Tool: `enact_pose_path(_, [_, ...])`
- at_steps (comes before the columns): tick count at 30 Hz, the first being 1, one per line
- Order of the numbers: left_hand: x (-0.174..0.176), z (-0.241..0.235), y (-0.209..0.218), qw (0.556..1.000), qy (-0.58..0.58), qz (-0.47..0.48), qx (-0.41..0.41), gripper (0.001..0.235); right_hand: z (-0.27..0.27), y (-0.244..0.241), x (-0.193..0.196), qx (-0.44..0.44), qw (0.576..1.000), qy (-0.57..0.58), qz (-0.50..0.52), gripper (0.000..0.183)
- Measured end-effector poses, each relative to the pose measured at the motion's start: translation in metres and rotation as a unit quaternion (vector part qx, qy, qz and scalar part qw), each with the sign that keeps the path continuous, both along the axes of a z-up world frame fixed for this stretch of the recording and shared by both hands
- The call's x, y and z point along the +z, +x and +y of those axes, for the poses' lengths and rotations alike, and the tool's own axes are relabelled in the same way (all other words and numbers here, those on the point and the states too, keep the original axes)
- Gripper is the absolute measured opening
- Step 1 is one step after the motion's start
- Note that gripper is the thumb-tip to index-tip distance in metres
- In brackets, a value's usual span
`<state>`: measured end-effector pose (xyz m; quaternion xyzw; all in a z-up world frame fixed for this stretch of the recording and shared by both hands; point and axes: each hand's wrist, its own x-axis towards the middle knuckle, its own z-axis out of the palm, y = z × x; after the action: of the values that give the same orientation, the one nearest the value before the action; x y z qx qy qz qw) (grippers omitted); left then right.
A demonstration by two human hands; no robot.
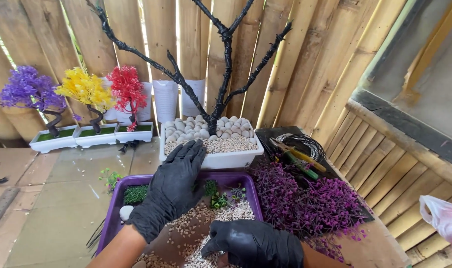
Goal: Decorating the base of an artificial bonsai tree by placing white stones and green moss into the pot.
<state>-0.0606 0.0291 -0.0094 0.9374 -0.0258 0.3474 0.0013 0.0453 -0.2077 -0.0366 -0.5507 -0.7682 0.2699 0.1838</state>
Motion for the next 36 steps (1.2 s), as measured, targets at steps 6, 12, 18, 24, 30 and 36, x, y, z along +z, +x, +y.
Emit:
enact_pose_path(6, [0.000, -0.001, -0.002, 0.999, -0.013, -0.026, -0.013, 0.081, 0.023, -0.024, 0.034, -0.217, 0.937, -0.258, 0.093, 0.042])
enact_pose_path(12, [0.003, -0.001, -0.002, 1.000, -0.007, -0.006, -0.013, 0.081, -0.009, 0.012, -0.051, -0.072, 0.996, 0.038, 0.040, 0.058])
enact_pose_path(18, [-0.001, 0.004, -0.002, 0.999, -0.013, -0.023, -0.028, 0.084, 0.008, -0.004, -0.025, -0.004, 0.990, 0.124, -0.064, 0.041])
enact_pose_path(24, [0.004, 0.003, -0.005, 0.999, -0.042, 0.000, -0.032, 0.088, 0.028, -0.015, 0.042, 0.062, 0.987, 0.139, -0.052, 0.019])
enact_pose_path(30, [0.005, 0.005, -0.013, 1.000, -0.001, -0.026, 0.002, 0.087, 0.038, 0.005, 0.081, -0.043, 0.992, 0.113, -0.042, 0.017])
enact_pose_path(36, [0.015, -0.001, -0.025, 0.999, -0.048, -0.019, -0.002, 0.072, 0.069, 0.040, 0.115, -0.151, 0.969, 0.170, -0.102, 0.025])
